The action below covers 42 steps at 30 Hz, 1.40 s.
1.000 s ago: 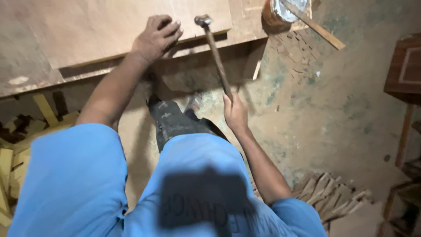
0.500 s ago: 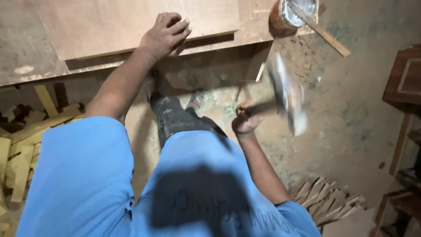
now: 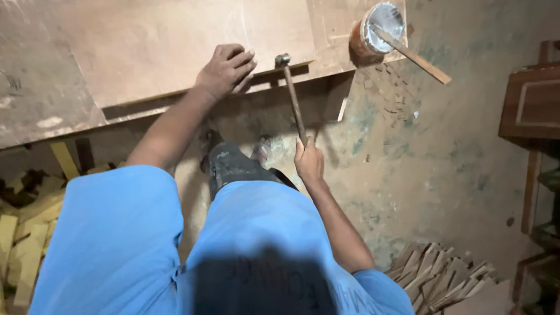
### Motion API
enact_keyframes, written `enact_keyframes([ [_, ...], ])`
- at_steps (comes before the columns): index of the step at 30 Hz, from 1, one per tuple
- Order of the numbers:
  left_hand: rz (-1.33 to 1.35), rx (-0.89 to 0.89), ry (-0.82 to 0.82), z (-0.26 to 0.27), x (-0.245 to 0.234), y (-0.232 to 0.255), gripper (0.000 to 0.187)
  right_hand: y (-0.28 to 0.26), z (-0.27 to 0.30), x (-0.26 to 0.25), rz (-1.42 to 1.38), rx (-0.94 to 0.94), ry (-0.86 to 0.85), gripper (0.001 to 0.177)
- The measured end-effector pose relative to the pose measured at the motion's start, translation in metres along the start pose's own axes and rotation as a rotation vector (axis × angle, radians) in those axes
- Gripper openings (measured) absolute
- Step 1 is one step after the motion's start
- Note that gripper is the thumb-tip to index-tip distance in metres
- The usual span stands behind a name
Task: The person applies adhesive to a wooden strip and then attaches and hammers it onto the edge of a plywood board on a workbench.
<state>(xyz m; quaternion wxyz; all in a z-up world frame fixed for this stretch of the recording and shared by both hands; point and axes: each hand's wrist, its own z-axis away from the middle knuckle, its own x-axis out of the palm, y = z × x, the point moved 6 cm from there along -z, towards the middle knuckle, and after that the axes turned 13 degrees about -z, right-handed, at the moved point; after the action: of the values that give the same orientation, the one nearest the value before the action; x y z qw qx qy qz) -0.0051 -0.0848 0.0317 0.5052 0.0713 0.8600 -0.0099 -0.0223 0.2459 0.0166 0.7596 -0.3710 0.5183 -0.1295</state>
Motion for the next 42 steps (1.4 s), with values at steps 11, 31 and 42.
enact_keyframes([
  [11,0.254,-0.555,0.268,0.071,-0.061,-0.023,0.028,0.033,0.012,0.059,-0.266,0.212,-0.022,0.039],
  [31,-0.068,-1.948,-0.032,0.389,-0.166,-0.218,0.012,0.011,0.026,0.109,-0.758,0.357,-0.068,0.024],
  [42,0.500,-1.032,0.322,0.170,-0.099,-0.096,0.027,-0.030,0.074,0.077,-0.752,0.397,0.134,0.034],
])
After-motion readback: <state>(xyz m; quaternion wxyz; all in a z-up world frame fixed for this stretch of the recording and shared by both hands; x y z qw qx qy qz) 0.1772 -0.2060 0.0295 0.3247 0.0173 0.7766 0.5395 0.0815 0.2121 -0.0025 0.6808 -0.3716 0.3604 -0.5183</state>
